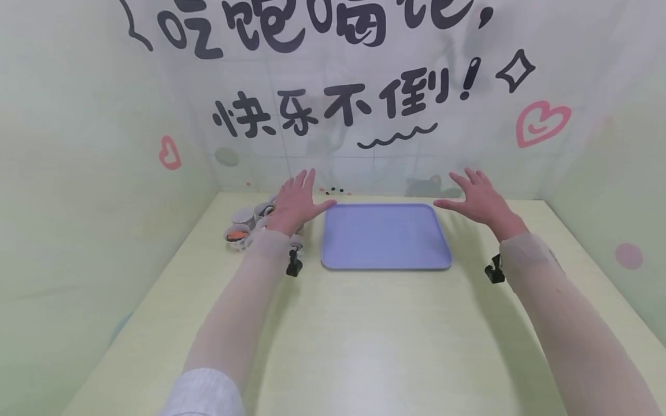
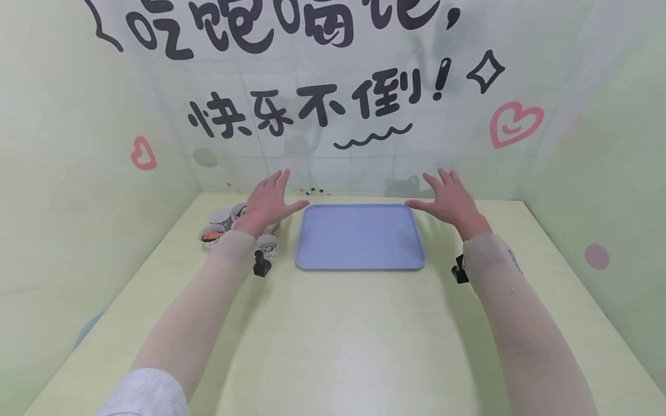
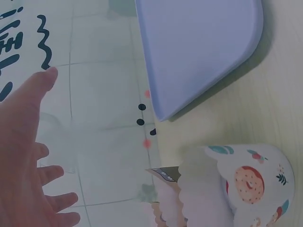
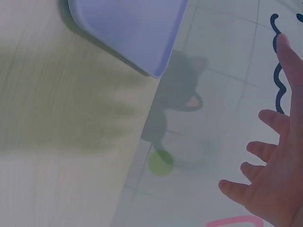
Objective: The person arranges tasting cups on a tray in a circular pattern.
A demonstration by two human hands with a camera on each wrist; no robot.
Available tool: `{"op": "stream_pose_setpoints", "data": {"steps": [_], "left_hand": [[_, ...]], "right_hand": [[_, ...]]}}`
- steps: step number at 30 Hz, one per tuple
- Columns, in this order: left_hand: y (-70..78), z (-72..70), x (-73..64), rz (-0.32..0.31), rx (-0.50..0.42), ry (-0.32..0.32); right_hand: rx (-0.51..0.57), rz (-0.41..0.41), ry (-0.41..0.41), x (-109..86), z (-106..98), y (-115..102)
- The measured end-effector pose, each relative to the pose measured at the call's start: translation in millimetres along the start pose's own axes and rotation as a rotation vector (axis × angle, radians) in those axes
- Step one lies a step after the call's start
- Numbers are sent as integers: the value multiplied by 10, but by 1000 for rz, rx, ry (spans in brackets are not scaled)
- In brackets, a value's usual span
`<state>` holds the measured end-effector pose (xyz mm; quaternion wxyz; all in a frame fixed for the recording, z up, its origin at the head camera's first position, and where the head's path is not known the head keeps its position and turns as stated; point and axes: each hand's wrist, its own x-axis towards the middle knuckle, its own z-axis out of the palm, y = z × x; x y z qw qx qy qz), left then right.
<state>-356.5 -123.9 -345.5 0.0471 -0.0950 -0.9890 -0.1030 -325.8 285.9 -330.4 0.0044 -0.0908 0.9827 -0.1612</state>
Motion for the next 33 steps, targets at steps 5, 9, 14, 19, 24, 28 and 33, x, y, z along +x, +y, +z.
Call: {"op": "stream_pose_setpoints", "data": {"steps": [5, 9, 14, 19, 24, 28, 33], "left_hand": [[23, 41, -5, -43, -106, -11], [39, 85, 12, -94, -177, -36], [73, 113, 39, -124, -231, -64], [133, 121, 50, -124, -309, -93], [177, 135, 33, -124, -371, -122], [178, 151, 21, -98, -382, -128], [173, 148, 2, -68, -385, -125]], "right_hand": [[39, 3, 20, -8, 80, 40], [56, 6, 11, 0, 121, 34], [61, 4, 0, 28, 137, 23], [73, -11, 4, 45, 161, 55], [93, -33, -15, 45, 203, 70], [100, -44, -21, 46, 237, 75], [109, -60, -22, 47, 284, 92]]}}
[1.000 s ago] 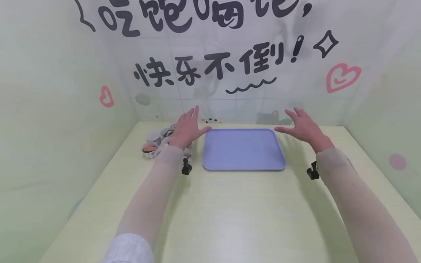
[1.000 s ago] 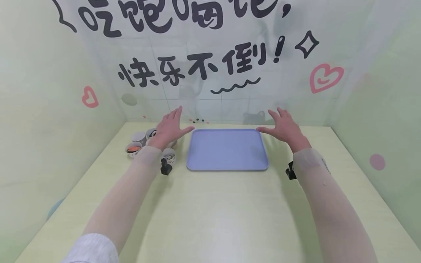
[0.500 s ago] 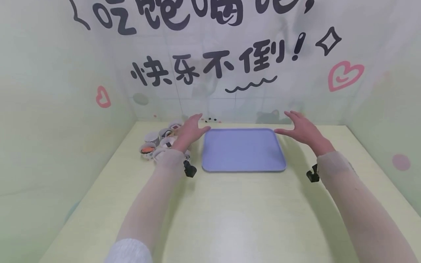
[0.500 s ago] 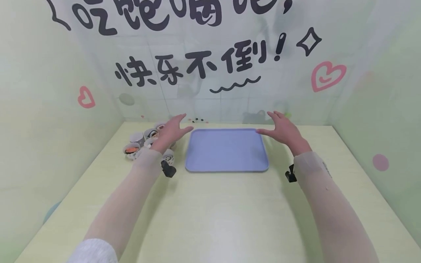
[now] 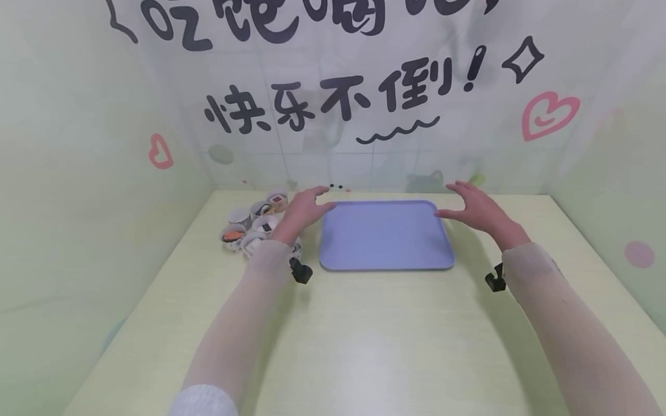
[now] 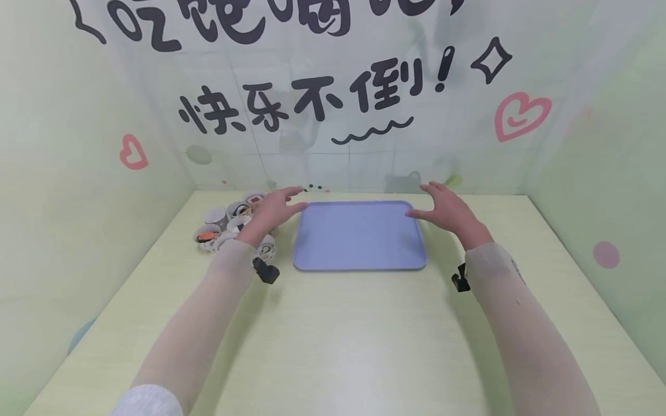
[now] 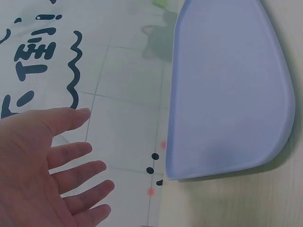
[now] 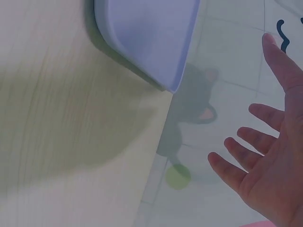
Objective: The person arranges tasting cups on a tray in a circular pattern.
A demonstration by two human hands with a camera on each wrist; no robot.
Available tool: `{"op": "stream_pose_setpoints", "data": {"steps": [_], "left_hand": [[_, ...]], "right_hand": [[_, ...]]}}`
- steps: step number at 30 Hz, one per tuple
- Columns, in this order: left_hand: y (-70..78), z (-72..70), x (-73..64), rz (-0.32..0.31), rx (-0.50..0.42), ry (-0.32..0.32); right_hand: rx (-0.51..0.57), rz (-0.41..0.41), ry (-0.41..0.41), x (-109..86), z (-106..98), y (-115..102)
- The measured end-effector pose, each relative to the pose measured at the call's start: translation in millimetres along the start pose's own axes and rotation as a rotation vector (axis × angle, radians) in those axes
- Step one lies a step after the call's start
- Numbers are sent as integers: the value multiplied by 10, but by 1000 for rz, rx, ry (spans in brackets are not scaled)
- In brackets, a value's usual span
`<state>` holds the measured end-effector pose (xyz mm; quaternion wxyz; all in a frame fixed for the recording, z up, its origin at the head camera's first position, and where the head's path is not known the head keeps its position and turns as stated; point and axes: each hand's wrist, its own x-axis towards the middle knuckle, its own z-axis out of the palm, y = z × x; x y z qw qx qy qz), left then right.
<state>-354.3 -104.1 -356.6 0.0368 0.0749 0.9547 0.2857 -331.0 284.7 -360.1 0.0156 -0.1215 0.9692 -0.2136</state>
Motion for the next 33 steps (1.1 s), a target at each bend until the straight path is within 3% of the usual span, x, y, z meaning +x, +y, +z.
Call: {"op": "stream_pose_setpoints", "data": {"steps": [13, 25, 33], "left_hand": [[5, -59, -145, 11, -22, -37], [-99, 18, -208, 53, -94, -52], [-119, 47, -209, 59, -96, -57]], "right_hand": [[2, -16, -35, -93, 91, -12], [9, -11, -111, -138, 256, 22], [80, 6, -175, -173, 365, 50]]}}
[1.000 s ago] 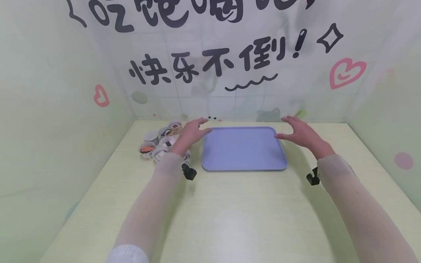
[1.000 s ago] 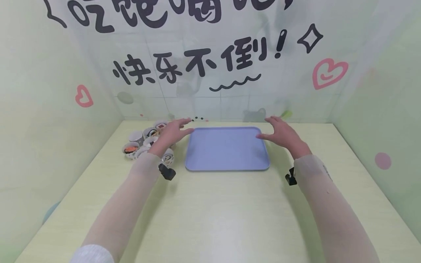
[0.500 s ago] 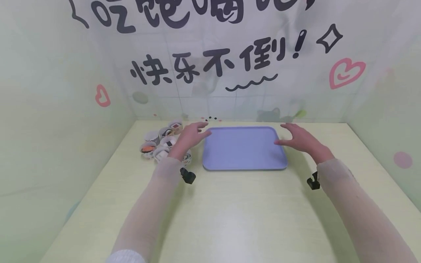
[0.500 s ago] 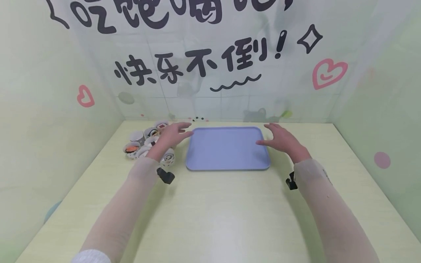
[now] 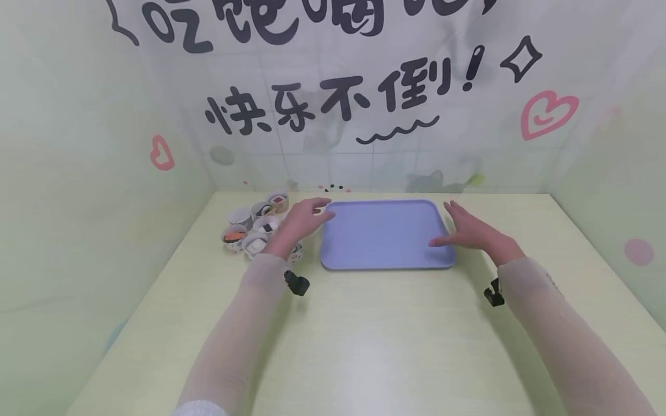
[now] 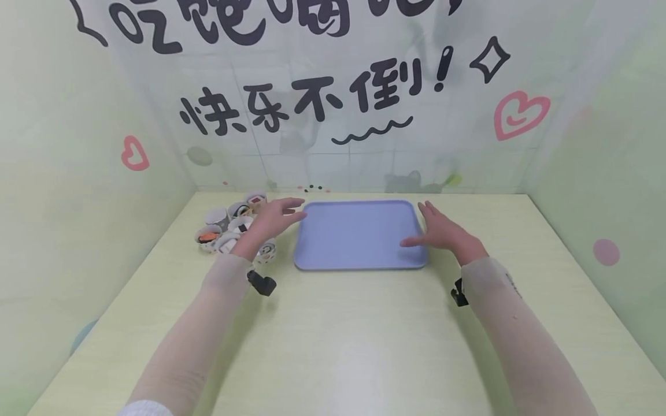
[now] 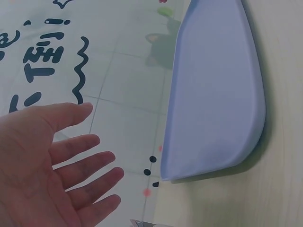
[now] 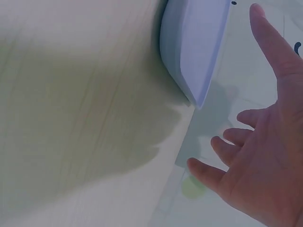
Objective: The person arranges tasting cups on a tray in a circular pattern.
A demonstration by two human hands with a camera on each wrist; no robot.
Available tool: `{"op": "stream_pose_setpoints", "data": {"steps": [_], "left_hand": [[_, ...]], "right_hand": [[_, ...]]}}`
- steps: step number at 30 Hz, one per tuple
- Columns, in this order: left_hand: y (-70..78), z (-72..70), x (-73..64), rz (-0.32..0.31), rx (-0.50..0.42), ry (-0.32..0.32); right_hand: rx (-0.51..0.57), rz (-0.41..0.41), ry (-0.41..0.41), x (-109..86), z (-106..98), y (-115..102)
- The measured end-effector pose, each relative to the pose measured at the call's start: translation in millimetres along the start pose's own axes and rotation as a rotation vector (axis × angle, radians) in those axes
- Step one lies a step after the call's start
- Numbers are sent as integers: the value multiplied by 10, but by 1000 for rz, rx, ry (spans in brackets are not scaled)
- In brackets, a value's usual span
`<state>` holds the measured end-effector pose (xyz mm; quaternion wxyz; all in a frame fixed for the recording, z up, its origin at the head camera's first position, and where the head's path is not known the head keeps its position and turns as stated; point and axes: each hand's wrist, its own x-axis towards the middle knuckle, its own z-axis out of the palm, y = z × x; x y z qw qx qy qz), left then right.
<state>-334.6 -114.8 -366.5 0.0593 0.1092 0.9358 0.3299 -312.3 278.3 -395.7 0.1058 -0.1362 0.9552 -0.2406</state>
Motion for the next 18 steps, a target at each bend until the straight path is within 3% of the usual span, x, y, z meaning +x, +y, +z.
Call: {"op": "stream_pose_setpoints", "data": {"steps": [10, 18], "left_hand": [[-41, 23, -18, 4, -30, 2], [-50, 5, -73, 15, -68, 13]], "right_hand": [[10, 3, -92, -30, 113, -90], [-51, 16, -137, -45, 184, -172]]}}
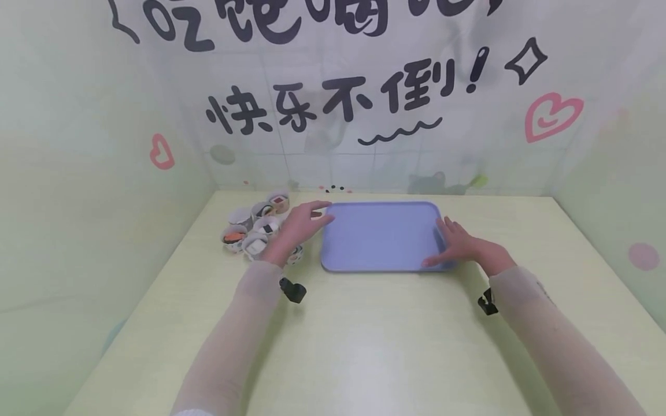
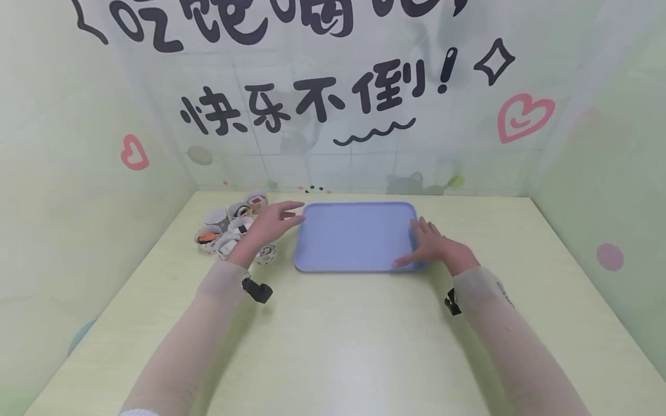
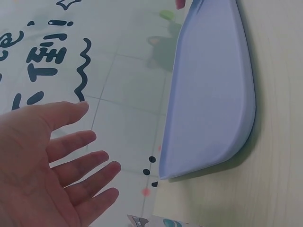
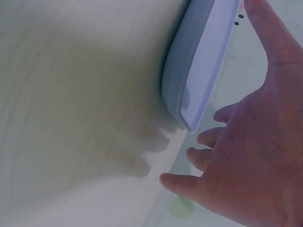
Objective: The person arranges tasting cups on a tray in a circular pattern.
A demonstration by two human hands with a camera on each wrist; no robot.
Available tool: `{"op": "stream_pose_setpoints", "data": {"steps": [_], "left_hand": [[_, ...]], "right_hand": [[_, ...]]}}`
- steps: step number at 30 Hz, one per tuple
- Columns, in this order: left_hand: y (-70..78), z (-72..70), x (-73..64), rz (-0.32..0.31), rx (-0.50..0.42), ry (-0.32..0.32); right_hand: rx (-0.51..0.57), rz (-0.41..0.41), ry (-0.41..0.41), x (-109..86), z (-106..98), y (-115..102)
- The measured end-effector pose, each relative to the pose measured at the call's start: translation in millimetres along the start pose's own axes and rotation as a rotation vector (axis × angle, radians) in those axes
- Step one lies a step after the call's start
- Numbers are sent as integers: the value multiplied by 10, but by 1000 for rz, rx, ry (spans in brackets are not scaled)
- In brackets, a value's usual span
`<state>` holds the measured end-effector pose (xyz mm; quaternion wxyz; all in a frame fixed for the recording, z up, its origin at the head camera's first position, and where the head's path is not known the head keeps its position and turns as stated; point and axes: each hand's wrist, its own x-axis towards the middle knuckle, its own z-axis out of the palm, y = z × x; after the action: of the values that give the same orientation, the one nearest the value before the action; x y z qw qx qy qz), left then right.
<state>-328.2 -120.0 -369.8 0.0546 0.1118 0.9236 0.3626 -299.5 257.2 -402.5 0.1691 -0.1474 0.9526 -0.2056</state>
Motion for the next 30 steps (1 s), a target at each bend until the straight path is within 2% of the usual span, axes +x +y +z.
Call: {"op": "stream_pose_setpoints", "data": {"steps": [4, 12, 17, 22, 28, 30], "left_hand": [[-32, -68, -61, 21, -31, 16], [-91, -170, -242, 56, -115, 33], [-75, -285, -312, 70, -222, 48], [-123, -429, -425, 53, -346, 71], [-301, -587, -499, 93, -345, 127], [-377, -637, -523, 82, -329, 141]], "right_hand": [[-54, -2, 5, 20, 37, -72], [-143, -39, 92, 55, 144, -102], [-150, -85, 139, 53, 175, -71], [-132, -99, 134, 67, 192, -49], [-111, -91, 116, 90, 206, -33], [-102, -90, 115, 103, 209, -31]]}}
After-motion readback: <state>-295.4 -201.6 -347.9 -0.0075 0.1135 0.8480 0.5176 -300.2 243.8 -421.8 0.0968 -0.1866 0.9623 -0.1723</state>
